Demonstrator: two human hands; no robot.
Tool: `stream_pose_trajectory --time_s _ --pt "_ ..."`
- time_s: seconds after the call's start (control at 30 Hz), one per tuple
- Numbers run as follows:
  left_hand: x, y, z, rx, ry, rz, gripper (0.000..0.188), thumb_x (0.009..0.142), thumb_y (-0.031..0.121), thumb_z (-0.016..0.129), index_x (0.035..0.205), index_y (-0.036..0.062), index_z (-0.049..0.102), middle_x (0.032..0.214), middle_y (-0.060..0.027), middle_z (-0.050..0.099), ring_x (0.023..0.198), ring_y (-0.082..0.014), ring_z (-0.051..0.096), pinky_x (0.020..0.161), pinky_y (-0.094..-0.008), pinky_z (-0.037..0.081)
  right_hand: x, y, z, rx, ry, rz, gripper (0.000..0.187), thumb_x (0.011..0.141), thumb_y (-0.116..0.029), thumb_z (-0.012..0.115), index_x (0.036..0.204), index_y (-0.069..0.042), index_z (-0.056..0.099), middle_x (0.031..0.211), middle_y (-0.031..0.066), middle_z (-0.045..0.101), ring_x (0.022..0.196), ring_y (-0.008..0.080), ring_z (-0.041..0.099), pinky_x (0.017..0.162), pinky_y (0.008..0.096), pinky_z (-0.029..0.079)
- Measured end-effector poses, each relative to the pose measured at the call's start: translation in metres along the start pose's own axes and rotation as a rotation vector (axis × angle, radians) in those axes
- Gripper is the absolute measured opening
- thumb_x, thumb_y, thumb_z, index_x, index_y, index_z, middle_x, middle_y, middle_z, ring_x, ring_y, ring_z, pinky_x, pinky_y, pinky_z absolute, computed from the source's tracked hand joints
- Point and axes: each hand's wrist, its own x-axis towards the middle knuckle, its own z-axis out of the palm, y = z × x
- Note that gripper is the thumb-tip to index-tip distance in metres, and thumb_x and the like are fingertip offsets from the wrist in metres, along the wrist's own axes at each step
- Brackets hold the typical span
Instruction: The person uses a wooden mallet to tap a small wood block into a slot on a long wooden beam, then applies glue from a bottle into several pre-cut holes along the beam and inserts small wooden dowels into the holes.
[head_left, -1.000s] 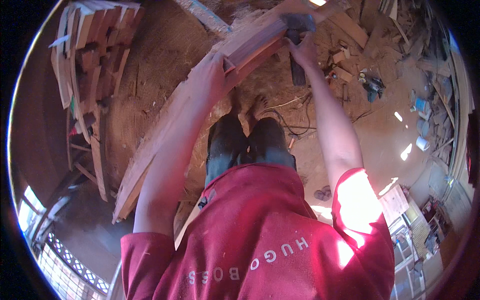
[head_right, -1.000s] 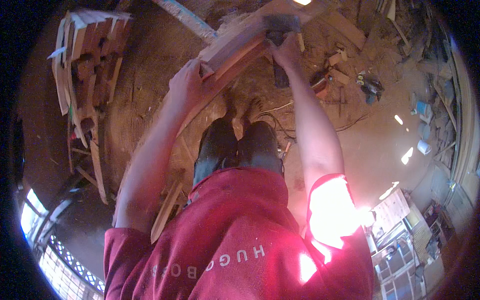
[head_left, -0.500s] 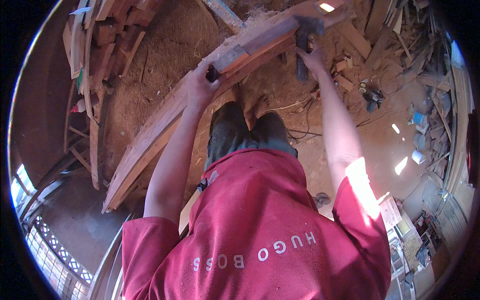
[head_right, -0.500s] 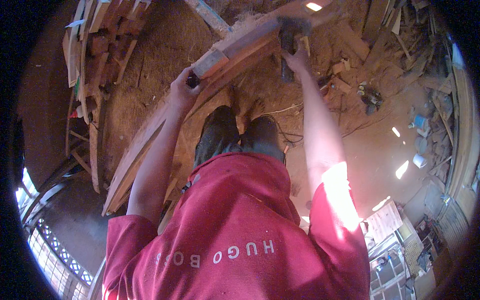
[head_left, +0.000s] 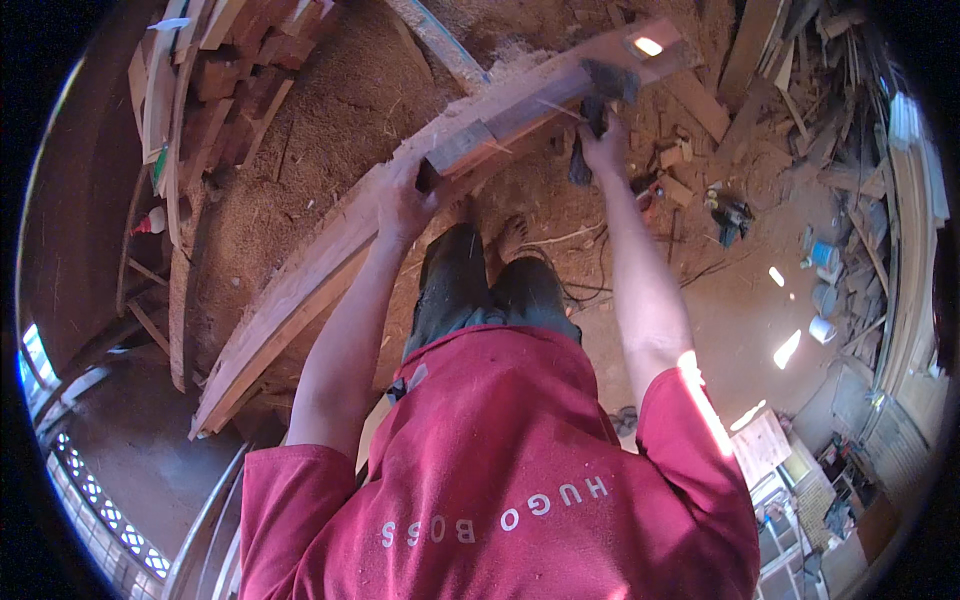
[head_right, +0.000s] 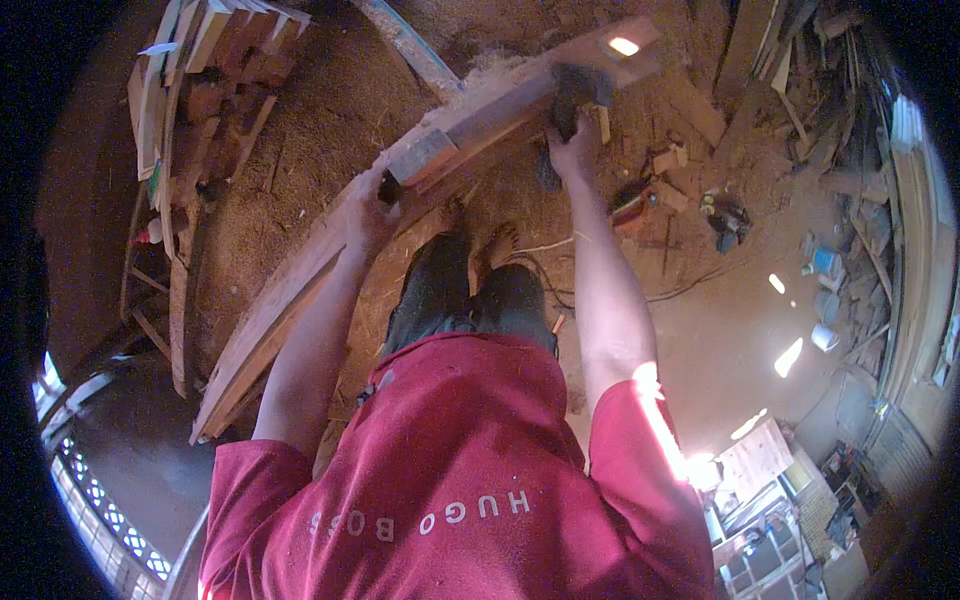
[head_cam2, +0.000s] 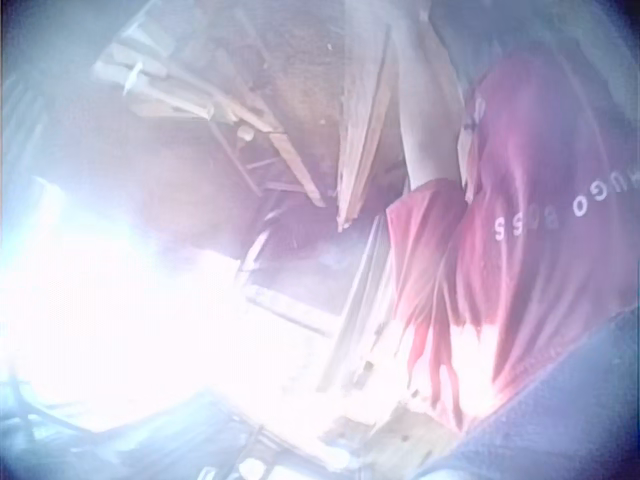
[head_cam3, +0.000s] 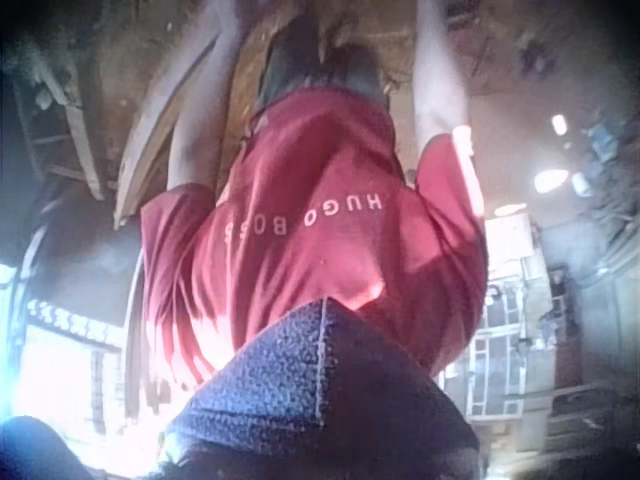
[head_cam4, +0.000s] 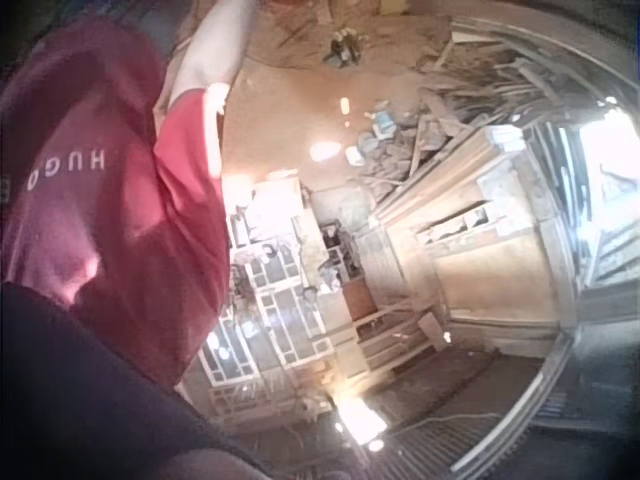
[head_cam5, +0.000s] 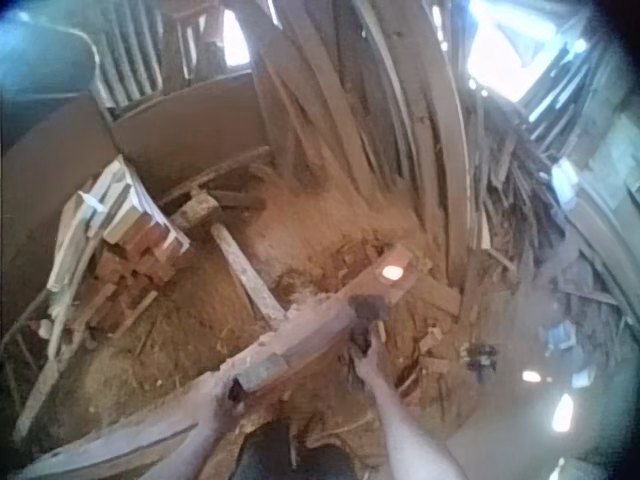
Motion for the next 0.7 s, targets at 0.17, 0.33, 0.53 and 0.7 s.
stream_pose_trajectory --time_s 0.17,0.33,0.53,0.7 --pt "0.003 0.001 -0.004 -0.011 -0.017 0.017 0.057 0.077 0.02 0.08 0.129 0.0046 0.061 0.122 -0.0217 0.066 0.114 -0.0408 0.063 0.099 -0.0458 0.05 0.0 -0.001 0.003 0.161 0.155 -0.102 0.049 0.089 -0.016 0.074 0.131 0.002 0.057 0.117 0.0177 0.068 0.11 0.028 0.063 0.097 0.0388 0.047" --pt "-0.007 0.003 -0.012 0.004 0.013 -0.041 0.054 0.079 0.022 0.081 0.126 0.0056 0.062 0.119 -0.0205 0.067 0.112 -0.0395 0.063 0.096 -0.0466 0.051 -0.013 -0.069 -0.032 0.177 -0.057 0.066 0.039 0.091 -0.018 0.074 0.124 0.001 0.063 0.11 0.0164 0.07 0.103 0.0262 0.065 0.091 0.0364 0.049" --pt "-0.003 0.003 -0.007 -0.174 -0.049 -0.135 0.049 0.076 0.02 0.08 0.119 0.0053 0.063 0.111 -0.0189 0.067 0.105 -0.0389 0.063 0.091 -0.0467 0.052 0.007 -0.058 -0.061 -0.154 -0.122 -0.003 0.047 0.09 -0.018 0.072 0.132 -0.001 0.06 0.126 0.0217 0.065 0.112 0.0324 0.064 0.096 0.0379 0.048" --pt "0.012 0.012 -0.023 -0.287 -0.134 -0.186 0.048 0.075 0.022 0.08 0.117 0.0058 0.062 0.103 -0.0178 0.066 0.099 -0.0395 0.062 0.089 -0.048 0.05 0.02 -0.053 -0.067 -0.229 -0.069 -0.204 0.046 0.089 -0.016 0.071 0.13 0.0 0.061 0.122 0.0264 0.062 0.117 0.043 0.057 0.102 0.0454 0.046"
